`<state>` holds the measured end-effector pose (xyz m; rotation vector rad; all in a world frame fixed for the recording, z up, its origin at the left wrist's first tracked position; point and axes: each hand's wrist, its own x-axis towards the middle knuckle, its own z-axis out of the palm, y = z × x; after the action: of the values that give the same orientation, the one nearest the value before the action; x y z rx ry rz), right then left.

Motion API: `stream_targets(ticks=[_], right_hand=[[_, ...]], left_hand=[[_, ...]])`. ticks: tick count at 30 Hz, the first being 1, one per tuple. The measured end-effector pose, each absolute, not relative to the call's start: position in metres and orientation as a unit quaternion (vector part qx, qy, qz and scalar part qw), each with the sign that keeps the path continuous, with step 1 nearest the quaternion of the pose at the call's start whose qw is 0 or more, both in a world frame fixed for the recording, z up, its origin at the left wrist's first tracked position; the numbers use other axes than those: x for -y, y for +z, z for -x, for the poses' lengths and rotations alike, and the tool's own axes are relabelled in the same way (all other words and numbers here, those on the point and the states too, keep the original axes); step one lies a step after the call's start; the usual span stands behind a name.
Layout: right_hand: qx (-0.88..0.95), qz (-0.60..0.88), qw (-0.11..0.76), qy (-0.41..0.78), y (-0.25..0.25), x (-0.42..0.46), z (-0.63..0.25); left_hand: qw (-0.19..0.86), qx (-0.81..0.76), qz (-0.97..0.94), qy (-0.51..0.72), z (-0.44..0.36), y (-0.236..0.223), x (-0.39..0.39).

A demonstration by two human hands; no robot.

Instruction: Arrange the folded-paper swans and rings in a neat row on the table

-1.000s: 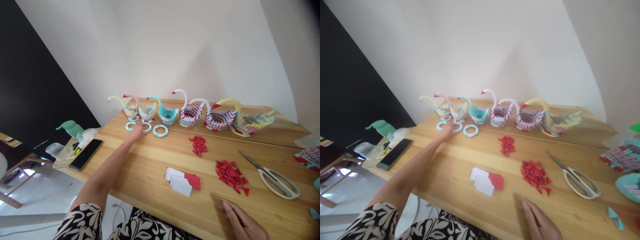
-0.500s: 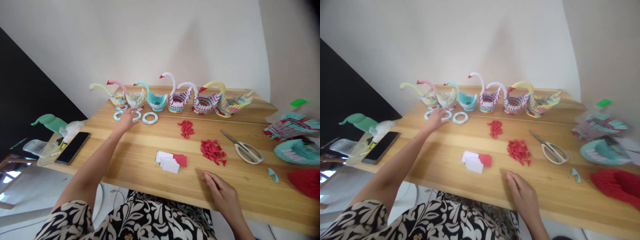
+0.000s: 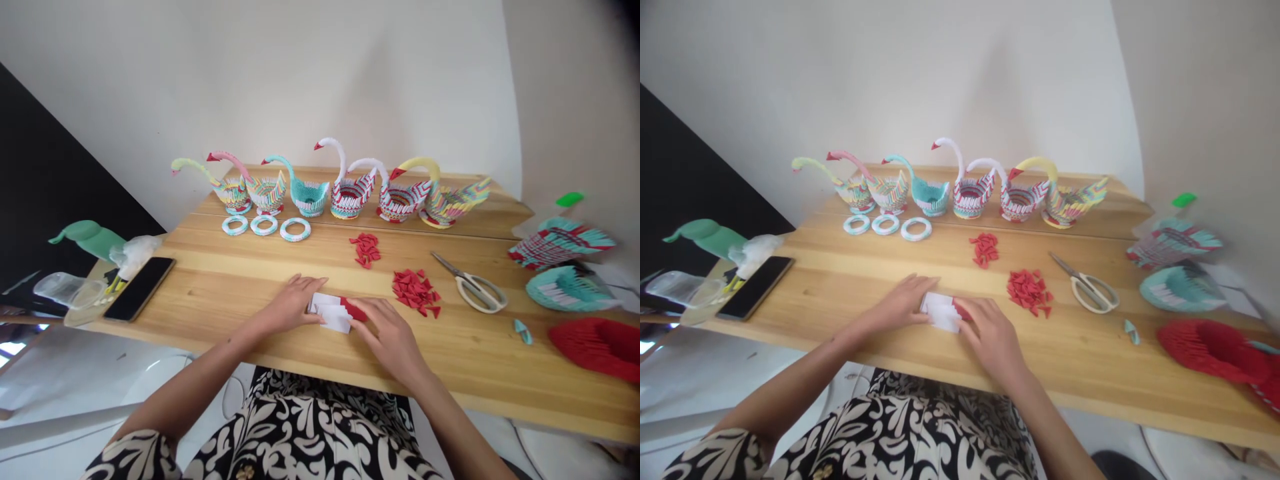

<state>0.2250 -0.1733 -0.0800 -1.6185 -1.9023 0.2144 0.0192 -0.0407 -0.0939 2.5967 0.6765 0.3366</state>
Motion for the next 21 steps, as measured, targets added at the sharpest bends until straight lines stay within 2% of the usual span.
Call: stream_targets(ticks=[9,15,21], right_hand=[[0.772,0.592,0.226,0.05,-0.09,0.144,-0.205],[0.772,0.592,0.215,0.087,-0.079,0.135,-0.197],[0.796,0.576,0.182,0.049,-0.07,0.117,-0.195]], left_hand=[[0.262,-0.296,-0.899,0.188,-0.022,-0.104,0.064],[0.333,-0.306,-0.869,0.2,-0.015,-0.108,0.069],[0.341,-0.327,-0.853,0.222,-0.006,-0.112,0.071]])
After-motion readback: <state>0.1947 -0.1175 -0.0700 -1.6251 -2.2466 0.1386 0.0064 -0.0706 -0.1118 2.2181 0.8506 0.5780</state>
